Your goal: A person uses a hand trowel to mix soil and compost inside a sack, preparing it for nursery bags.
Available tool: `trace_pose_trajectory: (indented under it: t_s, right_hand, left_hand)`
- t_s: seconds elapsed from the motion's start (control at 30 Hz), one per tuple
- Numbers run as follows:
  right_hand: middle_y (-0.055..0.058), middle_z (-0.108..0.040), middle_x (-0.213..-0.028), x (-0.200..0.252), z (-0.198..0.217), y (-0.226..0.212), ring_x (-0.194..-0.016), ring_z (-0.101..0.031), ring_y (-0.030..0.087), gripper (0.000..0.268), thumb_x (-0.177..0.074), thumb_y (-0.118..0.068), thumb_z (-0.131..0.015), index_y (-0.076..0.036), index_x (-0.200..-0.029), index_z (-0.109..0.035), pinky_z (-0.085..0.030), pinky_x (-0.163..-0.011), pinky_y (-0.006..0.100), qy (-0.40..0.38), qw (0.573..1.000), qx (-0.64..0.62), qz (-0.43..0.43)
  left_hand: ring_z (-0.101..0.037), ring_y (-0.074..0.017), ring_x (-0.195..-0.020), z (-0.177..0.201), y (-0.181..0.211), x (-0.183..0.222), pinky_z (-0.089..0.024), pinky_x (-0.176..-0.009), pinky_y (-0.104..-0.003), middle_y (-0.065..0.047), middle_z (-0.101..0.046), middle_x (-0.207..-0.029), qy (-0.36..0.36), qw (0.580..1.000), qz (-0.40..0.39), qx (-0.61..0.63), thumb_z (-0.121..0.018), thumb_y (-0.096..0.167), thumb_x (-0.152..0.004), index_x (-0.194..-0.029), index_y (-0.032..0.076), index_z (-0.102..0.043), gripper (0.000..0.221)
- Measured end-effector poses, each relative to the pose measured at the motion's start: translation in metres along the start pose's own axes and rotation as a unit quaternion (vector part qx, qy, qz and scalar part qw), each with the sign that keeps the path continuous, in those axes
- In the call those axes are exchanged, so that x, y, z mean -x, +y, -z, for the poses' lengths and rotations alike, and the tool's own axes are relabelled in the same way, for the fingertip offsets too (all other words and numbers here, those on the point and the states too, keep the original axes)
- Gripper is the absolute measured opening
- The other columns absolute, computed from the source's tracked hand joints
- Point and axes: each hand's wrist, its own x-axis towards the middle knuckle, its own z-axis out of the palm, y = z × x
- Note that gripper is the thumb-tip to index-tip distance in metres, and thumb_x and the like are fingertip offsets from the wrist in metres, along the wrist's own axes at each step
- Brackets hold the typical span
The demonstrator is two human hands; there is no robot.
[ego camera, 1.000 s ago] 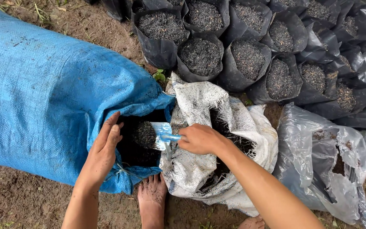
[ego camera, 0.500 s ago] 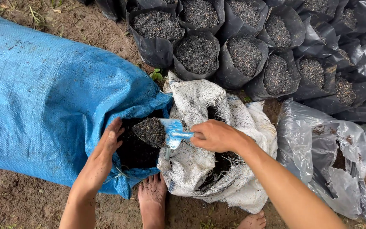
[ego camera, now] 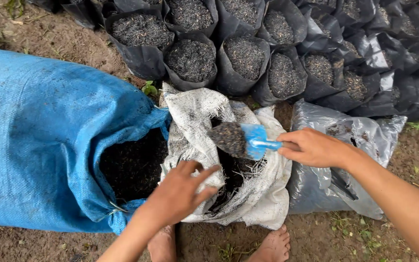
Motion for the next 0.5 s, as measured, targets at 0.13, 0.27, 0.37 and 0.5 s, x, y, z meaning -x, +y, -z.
trace_pose_trajectory:
  t_s: [0.13, 0.27, 0.37, 0.5]
  right_hand:
    - [-0.006, -0.045, -0.059, 0.019, -0.021, 0.032, -0.051, -0.04, 0.011, 0.024, -0.103, -0.036, -0.055, -0.021, -0.087, -0.065, -0.033, -0.055, 0.031, -0.013, 0.998, -0.005, -0.065]
    - [-0.007, -0.048, -0.058, 0.021, -0.033, 0.042, -0.047, -0.039, 0.009, 0.022, -0.104, -0.036, -0.052, -0.022, -0.096, -0.067, -0.033, -0.049, 0.025, -0.048, 0.994, 0.001, -0.093]
    - [-0.006, -0.045, -0.057, 0.019, -0.058, 0.047, -0.049, -0.041, 0.011, 0.023, -0.102, -0.036, -0.054, -0.022, -0.085, -0.059, -0.033, -0.054, 0.032, -0.045, 0.998, 0.012, -0.051]
    - [-0.009, -0.047, -0.059, -0.012, -0.066, 0.033, -0.047, -0.038, 0.006, 0.028, -0.103, -0.032, -0.049, -0.022, -0.079, -0.059, -0.034, -0.048, 0.023, -0.046, 0.998, 0.029, -0.017]
  left_hand:
    - [-0.056, -0.0257, -0.088, -0.084, -0.015, -0.045, -0.045, -0.073, -0.035, -0.014, -0.063, -0.101, -0.021, 0.916, 0.015, -0.4, -0.042, 0.077, -0.095, -0.165, 0.045, -0.018, 0.081]
    - [-0.062, -0.0275, -0.109, -0.07, -0.03, -0.042, -0.052, -0.094, -0.046, -0.011, -0.068, -0.115, -0.01, 0.942, 0.058, -0.33, -0.038, 0.06, -0.108, -0.116, 0.013, -0.066, 0.056]
    - [-0.07, -0.028, -0.095, -0.032, -0.027, -0.005, -0.058, -0.079, -0.044, -0.01, -0.074, -0.101, 0.133, 0.961, 0.084, -0.228, -0.054, 0.048, -0.103, -0.097, 0.011, -0.072, 0.042]
    - [-0.06, -0.0252, -0.076, 0.016, -0.038, 0.033, -0.051, -0.06, -0.039, -0.007, -0.062, -0.088, 0.253, 0.945, 0.129, -0.163, -0.076, 0.028, -0.089, -0.093, 0.007, -0.065, 0.024]
